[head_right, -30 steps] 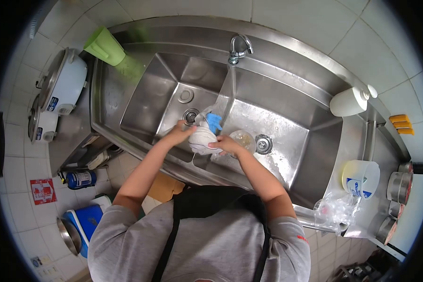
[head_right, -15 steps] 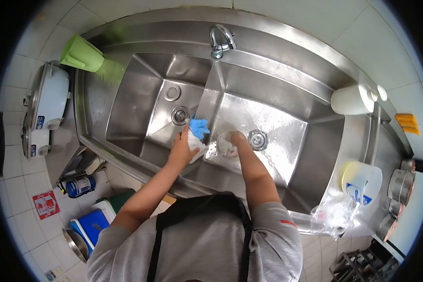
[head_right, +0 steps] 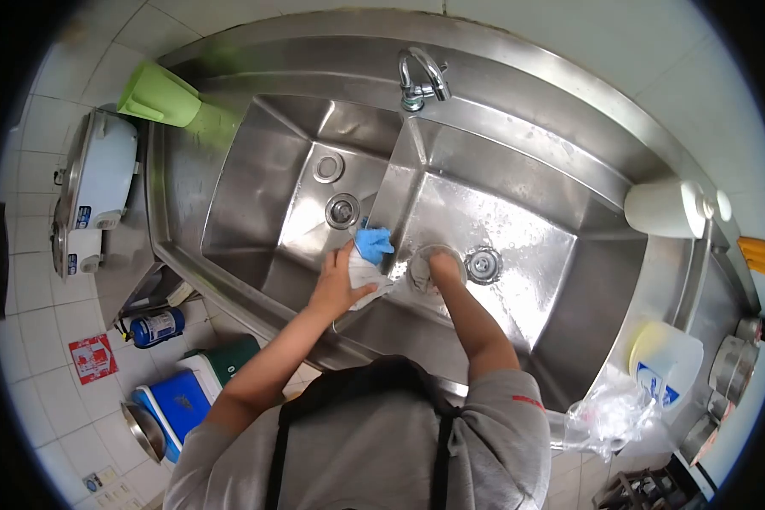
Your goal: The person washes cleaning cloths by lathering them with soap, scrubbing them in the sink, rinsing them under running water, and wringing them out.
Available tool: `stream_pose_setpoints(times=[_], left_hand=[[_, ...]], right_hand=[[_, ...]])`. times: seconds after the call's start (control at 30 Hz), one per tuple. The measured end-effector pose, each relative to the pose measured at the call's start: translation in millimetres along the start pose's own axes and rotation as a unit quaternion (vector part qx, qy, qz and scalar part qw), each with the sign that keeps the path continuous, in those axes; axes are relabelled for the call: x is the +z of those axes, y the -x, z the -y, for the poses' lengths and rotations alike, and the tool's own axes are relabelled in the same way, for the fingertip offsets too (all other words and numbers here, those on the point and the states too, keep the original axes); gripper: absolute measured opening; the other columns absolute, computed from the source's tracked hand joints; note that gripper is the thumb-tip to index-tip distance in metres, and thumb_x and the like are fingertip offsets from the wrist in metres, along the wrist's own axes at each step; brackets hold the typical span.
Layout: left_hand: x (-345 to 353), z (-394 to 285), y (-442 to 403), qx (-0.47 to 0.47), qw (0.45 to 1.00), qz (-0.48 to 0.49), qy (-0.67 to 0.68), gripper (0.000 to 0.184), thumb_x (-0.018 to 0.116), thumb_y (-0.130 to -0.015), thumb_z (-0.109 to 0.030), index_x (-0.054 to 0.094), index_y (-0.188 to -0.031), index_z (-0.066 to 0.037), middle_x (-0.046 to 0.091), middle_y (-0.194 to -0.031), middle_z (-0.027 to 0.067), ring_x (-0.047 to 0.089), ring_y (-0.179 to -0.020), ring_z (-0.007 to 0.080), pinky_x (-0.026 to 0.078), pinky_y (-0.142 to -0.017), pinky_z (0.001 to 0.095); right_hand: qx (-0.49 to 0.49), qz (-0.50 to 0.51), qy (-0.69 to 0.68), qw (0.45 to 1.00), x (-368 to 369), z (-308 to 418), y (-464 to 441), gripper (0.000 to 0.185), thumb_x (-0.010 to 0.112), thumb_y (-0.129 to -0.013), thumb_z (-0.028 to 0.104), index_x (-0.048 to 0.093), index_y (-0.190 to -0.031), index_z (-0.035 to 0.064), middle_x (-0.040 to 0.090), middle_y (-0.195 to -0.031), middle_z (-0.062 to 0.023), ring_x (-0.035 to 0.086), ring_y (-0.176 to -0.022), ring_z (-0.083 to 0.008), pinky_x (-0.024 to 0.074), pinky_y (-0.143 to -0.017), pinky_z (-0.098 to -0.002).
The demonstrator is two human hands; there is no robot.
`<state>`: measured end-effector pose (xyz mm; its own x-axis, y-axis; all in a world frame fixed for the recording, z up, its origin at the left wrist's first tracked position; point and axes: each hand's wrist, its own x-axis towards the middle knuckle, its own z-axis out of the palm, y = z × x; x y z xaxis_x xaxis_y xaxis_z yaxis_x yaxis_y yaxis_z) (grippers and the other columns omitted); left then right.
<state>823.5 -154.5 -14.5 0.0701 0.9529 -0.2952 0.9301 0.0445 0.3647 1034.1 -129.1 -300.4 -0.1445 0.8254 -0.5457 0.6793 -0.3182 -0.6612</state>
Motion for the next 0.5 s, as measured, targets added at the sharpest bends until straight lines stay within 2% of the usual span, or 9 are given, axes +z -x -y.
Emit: stream_pose_setpoints(times=[0.07, 0.1, 0.2, 0.27, 0.3, 0.33, 0.37, 0.43, 0.5], left_hand=[[-5.7, -5.0, -1.8, 0.105, 0.979, -0.13, -0.12, 0.084, 0.071, -0.064, -0.027, 0.023, -0.13, -0.007, 0.034, -0.12, 0.0183, 0.041, -0.104, 0.0391, 0.037, -0.089, 0.0388], [-7.3, -12.0, -7.1, 0.14, 0.983, -0.119, -0.021, 0.077, 0.069, -0.066, -0.027, 0.027, -0.127, -0.006, 0.036, -0.12, 0.0179, 0.042, -0.106, 0.0365, 0.036, -0.089, 0.0379], [-2.8, -53.2, -28.0, 0.228, 0.932, -0.063, 0.276, 0.055, 0.063, -0.074, -0.026, 0.041, -0.119, -0.003, 0.042, -0.12, 0.0166, 0.043, -0.11, 0.0288, 0.034, -0.091, 0.0349], [68.0, -50.1, -67.3, 0.043, 0.915, 0.022, 0.402, 0.047, 0.05, -0.083, -0.034, 0.043, -0.118, -0.004, 0.049, -0.114, 0.0133, 0.045, -0.109, 0.0265, 0.034, -0.092, 0.0354], [67.8, -60.7, -72.3, -0.02, 0.85, 0.122, 0.512, 0.049, 0.046, -0.084, -0.038, 0.043, -0.119, -0.004, 0.049, -0.113, 0.0127, 0.046, -0.108, 0.0256, 0.034, -0.091, 0.035], [64.7, -72.6, -76.7, -0.083, 0.761, 0.222, 0.604, 0.051, 0.042, -0.085, -0.043, 0.043, -0.119, -0.004, 0.05, -0.112, 0.0121, 0.047, -0.107, 0.0248, 0.035, -0.09, 0.0347], [61.6, -83.5, -81.9, -0.144, 0.651, 0.319, 0.674, 0.054, 0.038, -0.086, -0.047, 0.044, -0.119, -0.005, 0.051, -0.111, 0.0115, 0.048, -0.106, 0.024, 0.036, -0.09, 0.0343], [34.3, -109.9, -74.2, -0.112, 0.54, 0.407, 0.728, 0.055, 0.039, -0.084, -0.051, 0.044, -0.119, -0.009, 0.051, -0.113, 0.0113, 0.05, -0.103, 0.023, 0.037, -0.091, 0.0382], [27.0, -131.2, -77.7, -0.084, 0.446, 0.464, 0.761, 0.05, 0.04, -0.084, -0.05, 0.047, -0.114, -0.011, 0.052, -0.109, 0.0099, 0.051, -0.098, 0.0215, 0.039, -0.086, 0.0392]], right_hand=[[-0.158, -0.069, 0.146, 0.974, -21.2, 15.9, 18.8, 0.019, 0.047, -0.08, 0.014, 0.059, -0.088, 0.0027, 0.057, -0.09, -0.0182, 0.06, -0.07, -0.0299, 0.0495, -0.056, -0.041], [-0.22, -0.115, 0.207, 0.946, -47.5, 39.6, 38.3, 0.016, 0.05, -0.078, 0.013, 0.061, -0.084, 0.0032, 0.057, -0.089, -0.0169, 0.06, -0.07, -0.028, 0.0495, -0.06, -0.0384], [-0.207, -0.086, 0.024, 0.974, -139.4, 126.3, 114.2, 0.011, 0.06, -0.069, 0.005, 0.062, -0.08, 0.0047, 0.058, -0.082, -0.0115, 0.057, -0.073, -0.026, 0.0455, -0.067, -0.0331], [-0.224, -0.073, -0.095, 0.967, -183.9, 156.7, 147.6, 0.013, 0.059, -0.065, 0.001, 0.061, -0.078, 0.0044, 0.059, -0.079, -0.0083, 0.054, -0.08, -0.0249, 0.0435, -0.069, -0.0348], [-0.282, -0.123, -0.055, 0.95, -209.0, 175.2, 169.3, 0.015, 0.061, -0.065, 0.0, 0.062, -0.079, 0.0046, 0.058, -0.079, -0.0067, 0.054, -0.079, -0.0228, 0.0435, -0.068, -0.0331], [-0.337, -0.173, -0.012, 0.925, -227.9, 186.6, 184.7, 0.018, 0.062, -0.065, -0.002, 0.062, -0.081, 0.0048, 0.057, -0.079, -0.005, 0.054, -0.078, -0.0207, 0.0435, -0.066, -0.0314], [-0.325, -0.209, -0.046, 0.921, -238.8, 185.7, 189.2, 0.02, 0.06, -0.067, -0.005, 0.063, -0.083, 0.0057, 0.057, -0.08, -0.0047, 0.053, -0.085, -0.0188, 0.0431, -0.075, -0.0311], [-0.281, -0.223, -0.327, 0.874, -228.7, 191.4, 185.0, 0.019, 0.06, -0.065, -0.001, 0.062, -0.083, 0.0063, 0.056, -0.082, -0.0056, 0.051, -0.09, -0.0222, 0.0398, -0.08, -0.0299], [-0.264, -0.293, -0.411, 0.822, -198.5, 197.8, 167.3, 0.016, 0.06, -0.066, 0.002, 0.062, -0.082, 0.0069, 0.056, -0.083, -0.0068, 0.052, -0.092, -0.0246, 0.0384, -0.083, -0.0296]])
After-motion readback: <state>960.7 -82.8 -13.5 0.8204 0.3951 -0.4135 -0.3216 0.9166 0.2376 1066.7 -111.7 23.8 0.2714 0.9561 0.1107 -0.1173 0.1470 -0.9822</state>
